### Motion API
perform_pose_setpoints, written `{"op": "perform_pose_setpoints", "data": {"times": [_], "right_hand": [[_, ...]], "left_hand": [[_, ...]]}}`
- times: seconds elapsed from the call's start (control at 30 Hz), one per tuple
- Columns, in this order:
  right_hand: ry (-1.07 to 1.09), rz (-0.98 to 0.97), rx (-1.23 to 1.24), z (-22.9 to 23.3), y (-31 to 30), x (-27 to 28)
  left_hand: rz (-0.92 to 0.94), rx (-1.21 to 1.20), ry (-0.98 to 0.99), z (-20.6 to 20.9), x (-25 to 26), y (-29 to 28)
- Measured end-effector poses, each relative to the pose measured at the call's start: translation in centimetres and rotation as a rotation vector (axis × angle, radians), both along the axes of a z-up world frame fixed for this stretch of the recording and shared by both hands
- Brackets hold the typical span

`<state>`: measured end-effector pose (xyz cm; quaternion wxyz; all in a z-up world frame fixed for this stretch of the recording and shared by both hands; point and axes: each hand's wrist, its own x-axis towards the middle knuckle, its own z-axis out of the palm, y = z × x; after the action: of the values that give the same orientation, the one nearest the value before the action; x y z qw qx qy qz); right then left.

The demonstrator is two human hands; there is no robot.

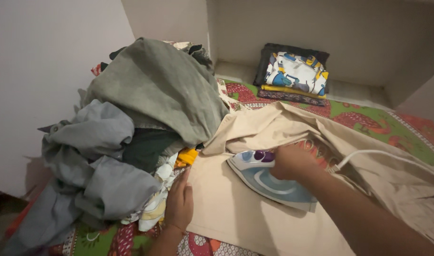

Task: The person irons a beige shirt on a bed. They spread the shirt, smooth it with their hands, and use a steam iron to press the fabric. The person repeatedly adjusts the shirt and continues ironing different sections.

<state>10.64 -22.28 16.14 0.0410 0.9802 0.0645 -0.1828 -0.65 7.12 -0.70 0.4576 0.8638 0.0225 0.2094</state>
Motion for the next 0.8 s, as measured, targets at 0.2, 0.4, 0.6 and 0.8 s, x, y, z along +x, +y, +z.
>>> {"op": "perform_pose_setpoints", "data": {"times": [0.2,0.4,0.6,0.8], "right_hand": [[-0.102,0.014,-0.087,0.0,-2.6,-0.7],[0.034,-0.155,0.039,1.1,-4.7,-1.5],[0.001,-0.135,-0.033,-0.4,-7.4,-1.2],[0.006,-0.175,0.002,0.3,-9.0,-2.0]], "left_hand": [[0.017,0.002,0.051,0.3,-0.1,-0.2],[0.008,0.028,0.018,-0.4,0.1,0.0],[0.008,0.006,0.029,-0.5,0.1,0.0],[0.016,0.017,0.02,-0.5,0.1,0.0]]}}
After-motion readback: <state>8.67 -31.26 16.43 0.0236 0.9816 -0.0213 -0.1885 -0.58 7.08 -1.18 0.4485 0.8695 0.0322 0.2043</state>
